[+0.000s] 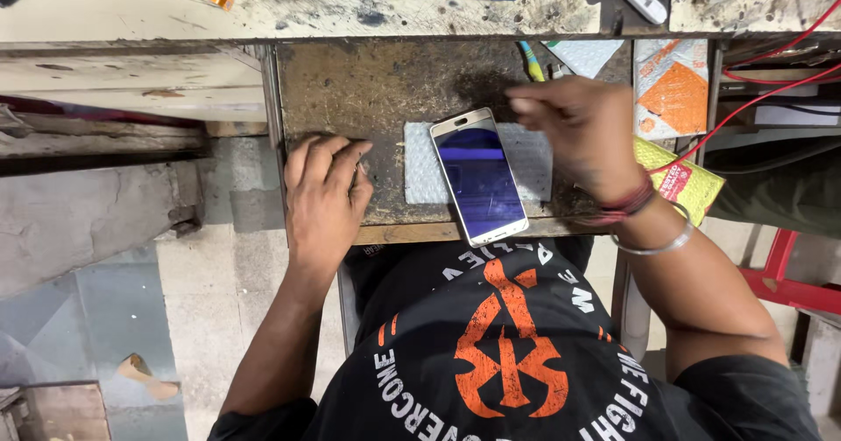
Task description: The person works at a phone repair bench, operating a blue screen-separator machine: they place a phone display assembly on the heated plate, press the machine's controls, and handle the phone and a replacement screen. They later hold the reassembled phone on the bench and press its screen with their fingers.
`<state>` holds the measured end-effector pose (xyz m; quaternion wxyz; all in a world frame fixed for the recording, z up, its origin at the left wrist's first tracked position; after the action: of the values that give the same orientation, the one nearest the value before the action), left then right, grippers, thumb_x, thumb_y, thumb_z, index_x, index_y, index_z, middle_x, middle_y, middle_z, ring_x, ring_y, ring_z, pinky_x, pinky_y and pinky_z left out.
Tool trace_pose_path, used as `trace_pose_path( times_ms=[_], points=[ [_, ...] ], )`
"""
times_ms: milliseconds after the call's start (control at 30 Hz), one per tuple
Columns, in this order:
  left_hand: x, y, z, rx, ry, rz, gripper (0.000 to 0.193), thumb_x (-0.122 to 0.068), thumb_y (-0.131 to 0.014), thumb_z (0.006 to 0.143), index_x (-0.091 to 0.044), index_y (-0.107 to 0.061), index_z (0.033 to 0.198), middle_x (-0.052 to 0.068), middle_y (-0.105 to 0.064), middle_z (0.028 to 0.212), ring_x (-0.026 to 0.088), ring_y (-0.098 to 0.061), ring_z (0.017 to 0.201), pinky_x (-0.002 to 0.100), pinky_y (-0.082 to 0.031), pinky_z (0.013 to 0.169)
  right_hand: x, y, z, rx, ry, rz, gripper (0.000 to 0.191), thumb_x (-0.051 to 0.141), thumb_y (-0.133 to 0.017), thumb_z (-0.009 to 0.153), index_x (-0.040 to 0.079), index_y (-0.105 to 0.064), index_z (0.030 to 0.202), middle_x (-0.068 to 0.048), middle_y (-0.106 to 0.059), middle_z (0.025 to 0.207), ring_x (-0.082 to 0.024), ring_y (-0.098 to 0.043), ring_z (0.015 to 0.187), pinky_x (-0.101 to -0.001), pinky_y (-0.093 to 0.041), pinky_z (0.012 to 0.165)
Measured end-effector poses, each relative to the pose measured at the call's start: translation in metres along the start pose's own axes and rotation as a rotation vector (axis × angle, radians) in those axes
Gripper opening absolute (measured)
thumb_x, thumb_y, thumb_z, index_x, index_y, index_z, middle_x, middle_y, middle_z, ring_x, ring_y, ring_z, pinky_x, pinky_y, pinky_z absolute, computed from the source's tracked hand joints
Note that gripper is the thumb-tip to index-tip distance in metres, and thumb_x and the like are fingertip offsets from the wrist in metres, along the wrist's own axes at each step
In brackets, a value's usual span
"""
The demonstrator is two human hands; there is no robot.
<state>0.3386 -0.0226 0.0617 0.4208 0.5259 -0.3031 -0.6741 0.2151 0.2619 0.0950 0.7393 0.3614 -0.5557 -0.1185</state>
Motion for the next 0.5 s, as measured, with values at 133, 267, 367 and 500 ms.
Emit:
trace_pose_path(
  times_ms=[133, 267, 367, 500],
  points=[
    [0.006, 0.000, 0.000, -0.020, -0.005, -0.037, 0.031, -0.007, -0.073, 0.090, -0.010, -0.074, 0.121, 0.008, -0.062, 0.124, 0.033, -0.053, 0.127, 0.045, -0.046, 0.110, -0.016, 0.024, -0.021, -0.050, -0.214, 0.504, 0.015, 0.005, -0.070, 0.106, -0.004, -0.074, 0.117, -0.011, -0.075, 0.100, -0.014, -0.072, 0.086, -0.0275, -0.061, 0.079],
    [0.017, -0.001, -0.001, -0.077, 0.000, -0.089, 0.030, -0.005, -0.073, 0.090, -0.010, -0.075, 0.119, 0.008, -0.063, 0.122, 0.032, -0.056, 0.125, 0.044, -0.049, 0.107, -0.033, 0.060, -0.069, -0.217, -0.293, 0.496, 0.007, -0.003, -0.067, 0.110, -0.009, -0.071, 0.110, -0.015, -0.073, 0.097, -0.016, -0.071, 0.082, -0.0278, -0.060, 0.083],
    [0.027, -0.001, -0.004, -0.127, -0.005, -0.128, 0.028, -0.005, -0.074, 0.089, -0.010, -0.075, 0.117, 0.007, -0.064, 0.120, 0.030, -0.057, 0.121, 0.042, -0.051, 0.104, -0.047, 0.092, -0.112, -0.348, -0.241, 0.563, 0.008, -0.001, -0.066, 0.113, -0.008, -0.068, 0.114, -0.016, -0.072, 0.100, -0.018, -0.071, 0.085, -0.0292, -0.060, 0.082],
    [0.037, -0.001, -0.009, -0.175, -0.007, -0.136, 0.026, -0.005, -0.075, 0.090, -0.011, -0.077, 0.115, 0.006, -0.065, 0.118, 0.026, -0.059, 0.118, 0.041, -0.052, 0.101, -0.060, 0.124, -0.174, -0.451, -0.280, 0.576, 0.016, 0.003, -0.069, 0.107, -0.008, -0.064, 0.119, -0.017, -0.070, 0.106, -0.020, -0.069, 0.091, -0.0317, -0.059, 0.084]
  ],
)
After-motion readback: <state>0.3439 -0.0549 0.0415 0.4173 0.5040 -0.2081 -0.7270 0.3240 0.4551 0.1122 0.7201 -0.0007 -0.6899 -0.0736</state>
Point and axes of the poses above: each hand's wrist, its own z-axis towards the middle knuckle, its own y-axis out of the back of the hand, x = y × z, the point moved 3 cm from there along z, towards the middle knuckle
